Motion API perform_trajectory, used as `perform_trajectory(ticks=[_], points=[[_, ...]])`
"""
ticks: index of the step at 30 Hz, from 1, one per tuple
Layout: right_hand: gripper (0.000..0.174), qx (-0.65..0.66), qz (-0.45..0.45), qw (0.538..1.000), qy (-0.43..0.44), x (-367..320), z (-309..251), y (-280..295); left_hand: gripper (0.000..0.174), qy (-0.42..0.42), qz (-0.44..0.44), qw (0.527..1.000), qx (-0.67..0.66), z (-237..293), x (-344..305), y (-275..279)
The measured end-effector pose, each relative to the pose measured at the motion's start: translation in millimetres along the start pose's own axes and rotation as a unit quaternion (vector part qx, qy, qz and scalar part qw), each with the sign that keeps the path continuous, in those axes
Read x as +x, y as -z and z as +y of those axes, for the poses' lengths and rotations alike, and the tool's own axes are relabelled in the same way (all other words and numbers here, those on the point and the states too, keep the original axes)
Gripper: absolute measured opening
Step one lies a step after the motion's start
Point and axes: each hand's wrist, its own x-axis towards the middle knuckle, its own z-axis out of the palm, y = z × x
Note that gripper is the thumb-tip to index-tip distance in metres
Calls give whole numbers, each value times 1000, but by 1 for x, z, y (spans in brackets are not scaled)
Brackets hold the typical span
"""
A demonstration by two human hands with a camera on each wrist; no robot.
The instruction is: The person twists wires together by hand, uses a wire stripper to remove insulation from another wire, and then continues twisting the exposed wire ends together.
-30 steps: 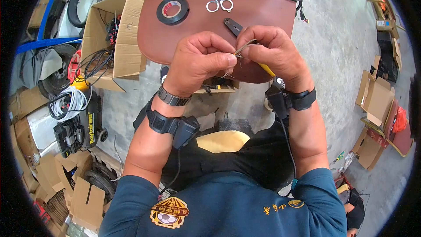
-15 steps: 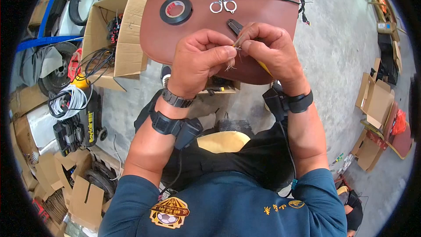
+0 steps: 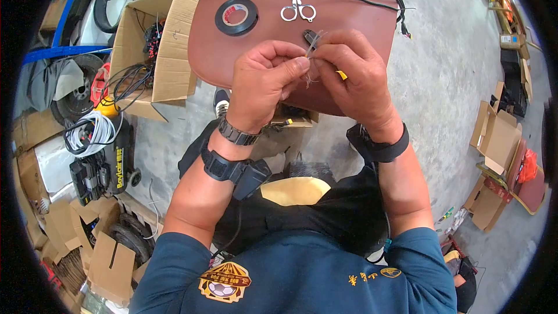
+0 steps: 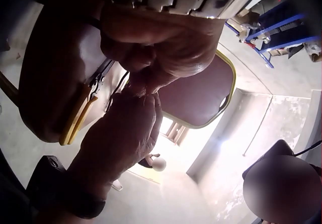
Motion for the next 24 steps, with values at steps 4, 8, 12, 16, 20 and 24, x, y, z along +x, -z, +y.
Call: perform_trajectory(ticks=[4,8,12,16,20,24], points=[[13,-47,-5,998,51,1,3,-1,12,4,-11,1000,28,-3,1,2],[13,-76,-13,994,79,0,4,1,14,7,0,997,72,-3,0,2],[13,-84,-27,995,51,-1,1,0,14,-18,37,990,134,-4,-1,-3],[13,-61,-40,997,-11,-2,-1,1,15,-54,56,991,111,-8,0,-3],[12,-13,-22,998,-52,-3,-3,0,17,-69,56,992,85,-5,-2,-6],[13,-13,-10,999,-47,-2,-7,0,17,-65,64,995,49,-7,-2,-4]])
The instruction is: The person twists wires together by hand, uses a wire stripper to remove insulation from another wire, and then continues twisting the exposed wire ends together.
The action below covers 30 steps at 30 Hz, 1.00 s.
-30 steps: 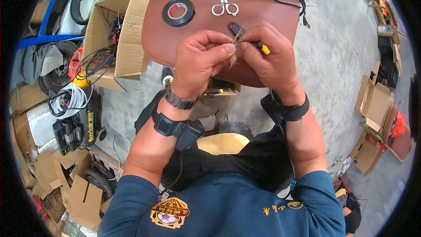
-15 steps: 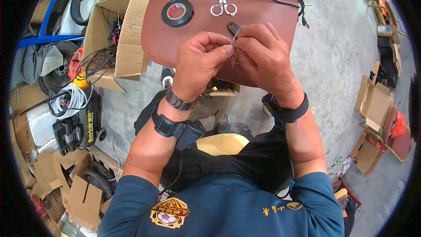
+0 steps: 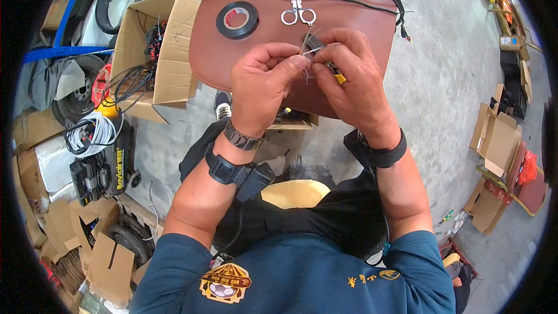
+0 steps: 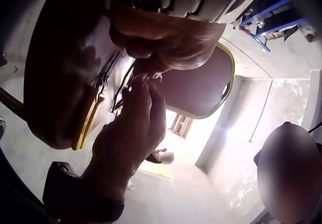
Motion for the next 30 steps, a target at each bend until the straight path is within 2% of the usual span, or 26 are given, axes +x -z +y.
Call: perform_trajectory(ticks=[11,14,17,20,22,24,27,30], points=[[18,-40,7,997,59,-4,0,-9,16,28,20,999,-42,0,3,7],[18,6,10,999,50,-3,-4,-9,14,12,45,998,-34,5,4,2],[25,70,11,997,11,-4,-3,-4,15,8,27,999,-41,5,5,7],[32,251,38,950,-179,-7,-2,-7,17,37,12,999,-26,10,5,10],[37,332,23,914,-233,-6,1,-8,18,51,-11,997,-64,12,4,10],[35,418,-17,865,-277,-5,4,-5,18,66,-31,993,-95,12,4,10],[32,461,-57,831,-305,-4,2,-2,18,85,-54,987,-124,13,5,10],[29,437,-73,839,-316,-4,1,-1,18,97,-75,984,-126,14,5,11]])
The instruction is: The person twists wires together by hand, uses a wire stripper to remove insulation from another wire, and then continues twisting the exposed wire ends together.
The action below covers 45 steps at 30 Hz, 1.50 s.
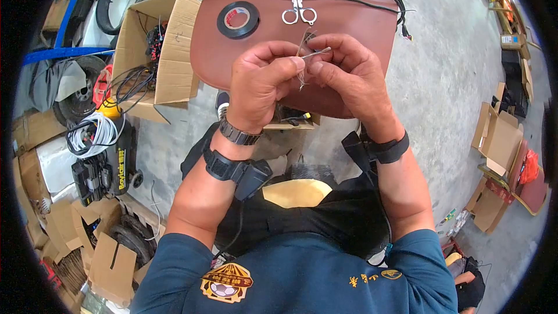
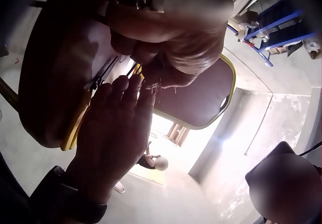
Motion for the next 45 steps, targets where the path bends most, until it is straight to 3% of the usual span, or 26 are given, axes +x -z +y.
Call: perform_trajectory(ticks=[2,5,12,17,21,33,39,45], points=[[28,11,2,1000,5,0,0,-2,18,1,-8,1000,21,0,-1,-3],[27,-13,9,999,38,2,5,-3,16,-27,47,993,101,-8,0,-10],[26,-96,31,994,41,-2,-7,3,15,-48,36,987,150,-11,-1,-7],[23,-81,30,994,64,0,-5,8,15,-66,21,977,203,-10,-2,-8],[22,-55,31,995,76,2,-1,13,15,-58,26,978,199,-7,-3,-11],[27,-16,18,1000,-6,-2,-10,14,15,-60,49,980,181,-5,-4,-9],[30,34,-29,998,48,0,-5,9,16,-31,38,988,144,-3,-3,-8],[21,-172,-26,972,155,-1,-2,8,18,32,-10,995,89,-3,0,-2]])
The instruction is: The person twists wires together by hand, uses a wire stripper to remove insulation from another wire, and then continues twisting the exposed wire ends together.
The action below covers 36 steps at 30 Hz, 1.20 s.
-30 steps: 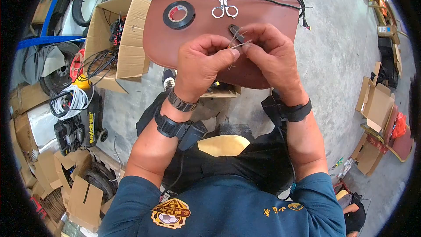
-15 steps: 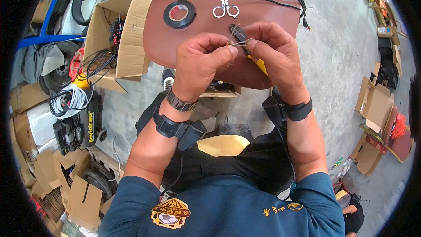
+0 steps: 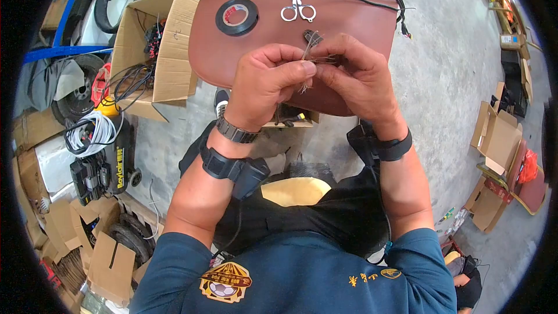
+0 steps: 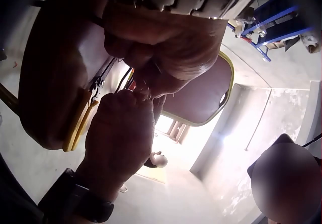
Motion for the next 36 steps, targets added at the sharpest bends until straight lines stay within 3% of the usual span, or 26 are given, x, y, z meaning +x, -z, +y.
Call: perform_trajectory(ticks=[6,9,11,13,18,24,30,36], points=[[15,-143,15,986,84,3,-9,4,16,28,-26,999,-34,2,1,0],[10,-169,24,983,70,2,-11,5,16,19,-36,998,-42,-1,1,0],[10,-121,29,992,14,-1,-9,5,16,21,-58,996,-58,1,0,2],[12,-82,24,994,-62,-2,-8,7,17,-4,-14,1000,22,-1,-1,-4],[19,60,-39,968,-241,2,-6,19,17,-63,15,991,118,-9,-2,-14],[15,135,37,980,-143,1,-4,8,14,-32,20,997,64,-3,-2,-6],[19,-45,30,998,-26,0,1,14,14,6,10,1000,10,3,-1,-3],[15,-101,28,994,0,1,-3,13,14,4,-2,1000,-8,1,-1,-2]])
